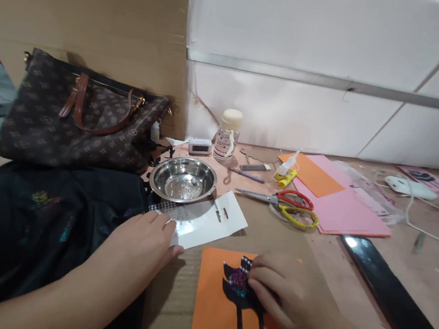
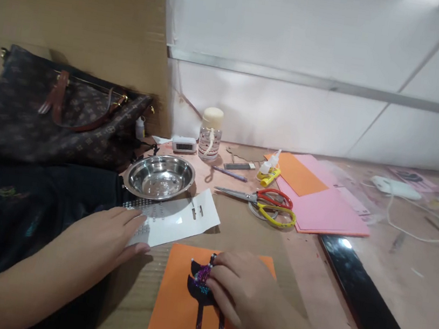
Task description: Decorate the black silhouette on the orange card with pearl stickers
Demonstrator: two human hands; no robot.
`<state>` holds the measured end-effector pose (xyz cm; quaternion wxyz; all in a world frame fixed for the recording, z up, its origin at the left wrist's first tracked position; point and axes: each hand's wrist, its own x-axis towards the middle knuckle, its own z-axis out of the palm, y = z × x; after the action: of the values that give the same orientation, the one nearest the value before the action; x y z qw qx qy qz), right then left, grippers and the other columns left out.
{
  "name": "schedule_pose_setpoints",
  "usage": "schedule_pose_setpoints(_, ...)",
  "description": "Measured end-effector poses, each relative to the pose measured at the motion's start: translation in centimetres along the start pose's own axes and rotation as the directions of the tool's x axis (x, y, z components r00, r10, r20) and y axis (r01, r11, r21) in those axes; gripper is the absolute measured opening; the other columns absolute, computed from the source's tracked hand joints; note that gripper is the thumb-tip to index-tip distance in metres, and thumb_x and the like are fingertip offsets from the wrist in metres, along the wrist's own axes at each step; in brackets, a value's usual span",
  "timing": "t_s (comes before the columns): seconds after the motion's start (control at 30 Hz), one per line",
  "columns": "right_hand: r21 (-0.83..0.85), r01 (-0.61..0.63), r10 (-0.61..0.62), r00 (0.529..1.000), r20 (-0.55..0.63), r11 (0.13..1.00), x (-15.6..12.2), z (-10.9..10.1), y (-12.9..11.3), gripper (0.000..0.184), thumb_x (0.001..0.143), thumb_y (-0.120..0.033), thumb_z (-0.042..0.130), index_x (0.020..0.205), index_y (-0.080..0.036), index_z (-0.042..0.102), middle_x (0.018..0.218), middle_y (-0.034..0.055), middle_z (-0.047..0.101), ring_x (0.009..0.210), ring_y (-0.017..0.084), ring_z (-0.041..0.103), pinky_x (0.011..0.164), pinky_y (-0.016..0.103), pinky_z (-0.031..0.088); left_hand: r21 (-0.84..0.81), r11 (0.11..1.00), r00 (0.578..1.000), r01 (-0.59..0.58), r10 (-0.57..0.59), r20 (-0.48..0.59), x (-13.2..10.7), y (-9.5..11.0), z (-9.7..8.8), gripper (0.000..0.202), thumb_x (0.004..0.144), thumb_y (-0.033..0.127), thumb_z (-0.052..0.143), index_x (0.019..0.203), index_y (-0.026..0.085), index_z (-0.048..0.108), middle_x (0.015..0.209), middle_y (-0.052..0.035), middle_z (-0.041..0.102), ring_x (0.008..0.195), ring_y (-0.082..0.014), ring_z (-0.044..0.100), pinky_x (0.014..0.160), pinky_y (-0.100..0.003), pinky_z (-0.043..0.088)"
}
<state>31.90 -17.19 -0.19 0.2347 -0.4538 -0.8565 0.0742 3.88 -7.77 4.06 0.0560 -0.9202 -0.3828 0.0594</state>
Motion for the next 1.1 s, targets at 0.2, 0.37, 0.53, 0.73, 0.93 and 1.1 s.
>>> schedule_pose_setpoints(0.2, -0.038, -0.084, 0.086, 0.995, 0.054, 0.996, 0.5, 0.6, -1.1, 0.017, 0.1, -0.021, 0.052, 0.105, -0.019, 0.068, 0.113, 0.0131, 0.073, 0.1, 0.028, 0.069, 0.085, 0.04, 0.058, -0.026, 0.996, 0.995, 0.084, -0.082, 0.053, 0.9, -0.1, 2.3, 0.054, 0.086, 0.029, 0.078, 0.125, -0.005, 0.065, 0.128, -0.0345, 0.065, 0.12, -0.0466, 0.063, 0.096, -0.056, 0.056)
schedule_pose_setpoints(0.37, 0.023, -0.063, 0.061, 0.996, 0.068, 0.998, 0.5, 0.2, -0.4, 0.017, 0.102, -0.02, 0.049, 0.105, -0.021, 0.066, 0.101, 0.0085, 0.074, 0.093, 0.023, 0.068, 0.08, 0.034, 0.056, -0.153, 0.987, 0.999, -0.042, 0.045, 0.015, 1.7, -0.3, 3.4, 0.056, 0.087, 0.034, 0.078, 0.13, 0.001, 0.064, 0.136, -0.0254, 0.064, 0.125, -0.0363, 0.063, 0.109, -0.046, 0.051)
schedule_pose_setpoints(0.53, 0.044, -0.097, 0.093, 0.991, 0.096, 0.994, 0.3, -0.1, 0.4, 0.016, 0.103, -0.02, 0.047, 0.103, -0.021, 0.063, 0.094, 0.0059, 0.071, 0.085, 0.02, 0.065, 0.076, 0.034, 0.052, -0.258, 0.956, 0.988, -0.142, 0.122, -0.091, 2.6, -0.9, 4.8, 0.054, 0.091, 0.034, 0.072, 0.136, 0.007, 0.06, 0.144, -0.019, 0.06, 0.131, -0.0317, 0.06, 0.113, -0.045, 0.049)
schedule_pose_setpoints(0.73, -0.185, -0.188, 0.182, 0.982, -0.046, 0.965, 0.3, -1.7, 2.5, 0.02, 0.102, -0.021, 0.047, 0.117, -0.023, 0.061, 0.113, 0.0101, 0.073, 0.103, 0.025, 0.069, 0.086, 0.04, 0.056, -0.307, 0.931, 0.969, -0.197, 0.137, -0.205, 3.0, -1.1, 5.6, 0.034, 0.093, 0.023, 0.067, 0.122, 0.005, 0.068, 0.131, -0.022, 0.068, 0.12, -0.0347, 0.066, 0.104, -0.049, 0.055)
schedule_pose_setpoints(0.93, -0.33, -0.349, 0.365, 0.931, -0.015, 0.877, 1.1, -3.8, 9.2, 0.046, 0.096, -0.016, 0.044, 0.141, -0.019, 0.051, 0.144, 0.0153, 0.058, 0.133, 0.033, 0.055, 0.108, 0.054, 0.048, -0.337, 0.911, 0.956, -0.238, 0.157, -0.249, 3.1, -2.0, 6.1, 0.021, 0.099, 0.013, 0.055, 0.105, 0.016, 0.074, 0.12, -0.0127, 0.073, 0.108, -0.0281, 0.07, 0.094, -0.043, 0.059)
schedule_pose_setpoints(1.1, -0.31, -0.402, 0.43, 0.902, 0.024, 0.861, 1.9, -3.5, 12.9, 0.052, 0.087, -0.014, 0.052, 0.139, -0.022, 0.055, 0.143, 0.0131, 0.059, 0.133, 0.035, 0.056, 0.107, 0.055, 0.05, -0.369, 0.897, 0.955, -0.242, 0.153, -0.254, 3.1, -2.2, 6.2, 0.018, 0.099, 0.018, 0.057, 0.1, 0.013, 0.075, 0.118, -0.0148, 0.072, 0.104, -0.0311, 0.069, 0.09, -0.048, 0.059)
